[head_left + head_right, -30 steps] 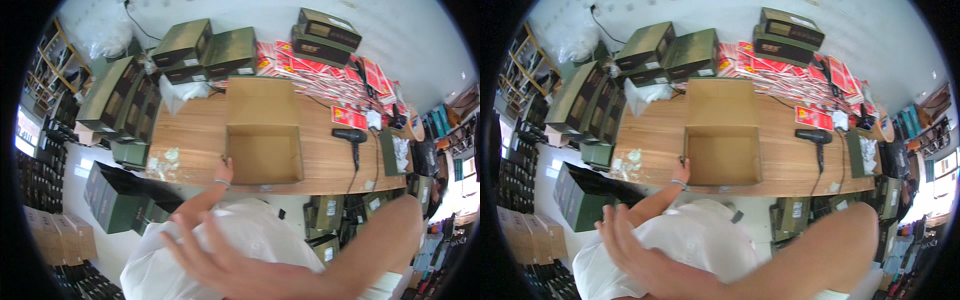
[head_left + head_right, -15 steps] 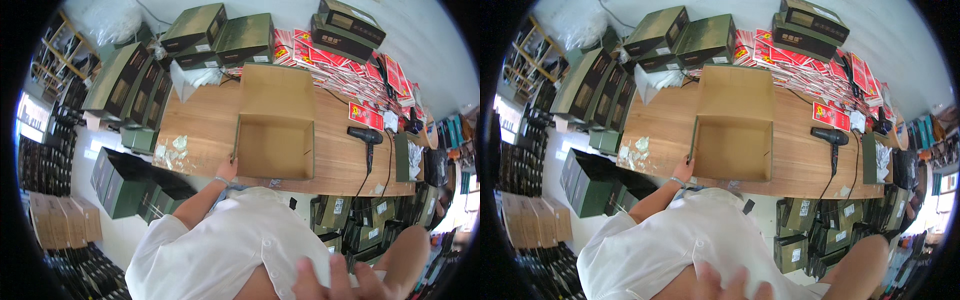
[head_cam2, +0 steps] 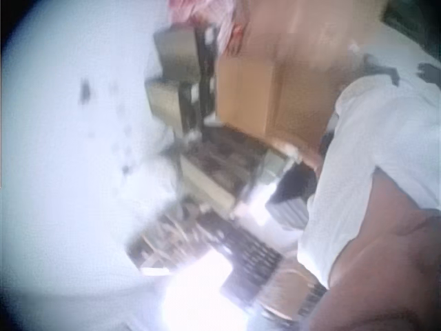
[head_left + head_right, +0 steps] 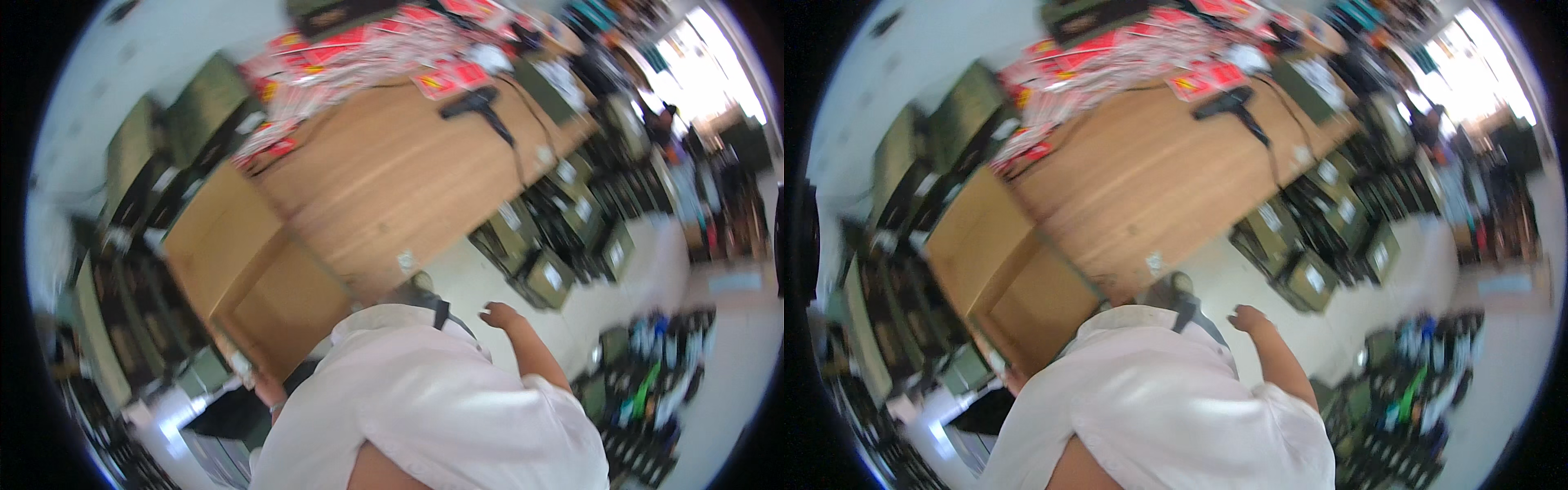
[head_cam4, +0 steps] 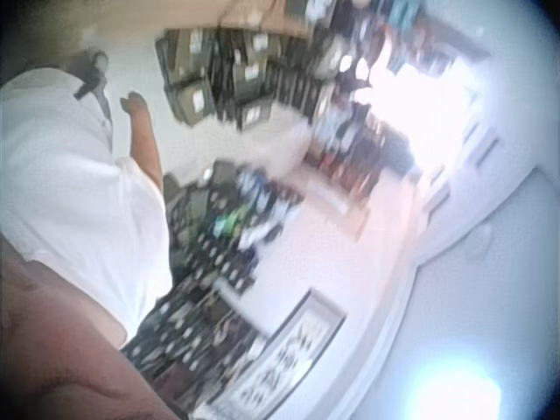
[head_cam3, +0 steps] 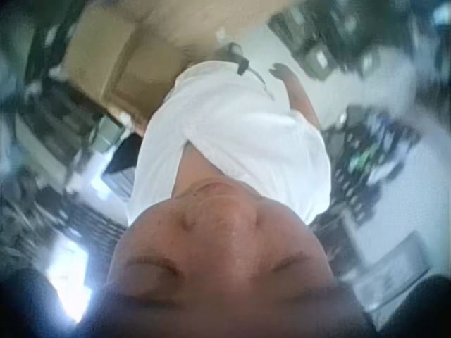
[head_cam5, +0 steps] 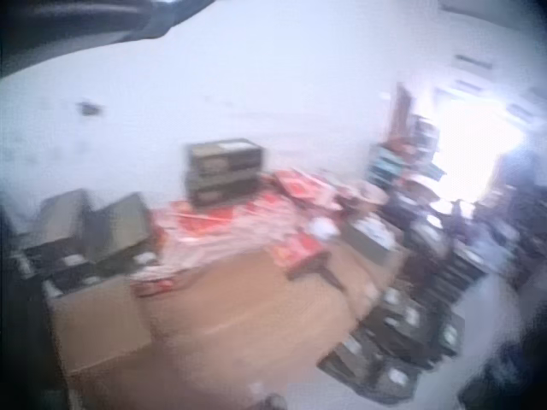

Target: The person packs shoes into green shoe boxes, wraps them in tissue paper, and seals the boxes using a hairdryer to activate adhesive labels. The person also stacks the sealed boxes and handles additional shoe boxes from the floor.

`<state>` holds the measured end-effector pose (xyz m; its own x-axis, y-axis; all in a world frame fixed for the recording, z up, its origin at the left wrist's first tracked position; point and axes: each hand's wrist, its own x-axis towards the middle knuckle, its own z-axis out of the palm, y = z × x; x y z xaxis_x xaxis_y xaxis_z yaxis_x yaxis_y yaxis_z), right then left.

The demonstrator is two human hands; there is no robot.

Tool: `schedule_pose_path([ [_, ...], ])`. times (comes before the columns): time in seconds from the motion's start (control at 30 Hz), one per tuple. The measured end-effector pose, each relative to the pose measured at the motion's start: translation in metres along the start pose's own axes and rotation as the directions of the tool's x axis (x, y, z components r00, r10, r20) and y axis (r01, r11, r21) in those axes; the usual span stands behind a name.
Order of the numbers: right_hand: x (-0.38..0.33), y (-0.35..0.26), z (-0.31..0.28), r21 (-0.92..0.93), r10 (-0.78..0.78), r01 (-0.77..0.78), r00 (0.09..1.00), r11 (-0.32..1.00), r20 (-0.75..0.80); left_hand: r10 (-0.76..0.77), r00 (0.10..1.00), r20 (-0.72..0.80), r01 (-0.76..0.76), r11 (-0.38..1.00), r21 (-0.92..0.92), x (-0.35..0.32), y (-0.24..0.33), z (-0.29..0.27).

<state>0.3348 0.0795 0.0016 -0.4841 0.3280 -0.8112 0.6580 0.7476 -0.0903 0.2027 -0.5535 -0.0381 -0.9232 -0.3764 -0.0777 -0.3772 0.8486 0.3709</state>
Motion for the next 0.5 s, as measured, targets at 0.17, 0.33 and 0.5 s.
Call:
schedule_pose_path([
  [0.17,0.001,0.046,0.130,0.223,0.009,-0.026,0.997,0.974,0.079,-0.050,0.997,-0.058,0.055,0.995,0.087,0.027,-0.070,-0.023],
  [0.33,-0.004,0.101,0.196,0.202,0.111,-0.119,0.992,0.972,0.054,0.292,0.908,-0.301,-0.226,0.945,0.235,0.053,-0.019,-0.049],
  [0.5,0.029,0.159,0.204,0.155,0.017,-0.017,1.000,0.988,-0.001,0.513,0.799,-0.314,-0.539,0.842,0.004,0.041,0.143,-0.040],
])
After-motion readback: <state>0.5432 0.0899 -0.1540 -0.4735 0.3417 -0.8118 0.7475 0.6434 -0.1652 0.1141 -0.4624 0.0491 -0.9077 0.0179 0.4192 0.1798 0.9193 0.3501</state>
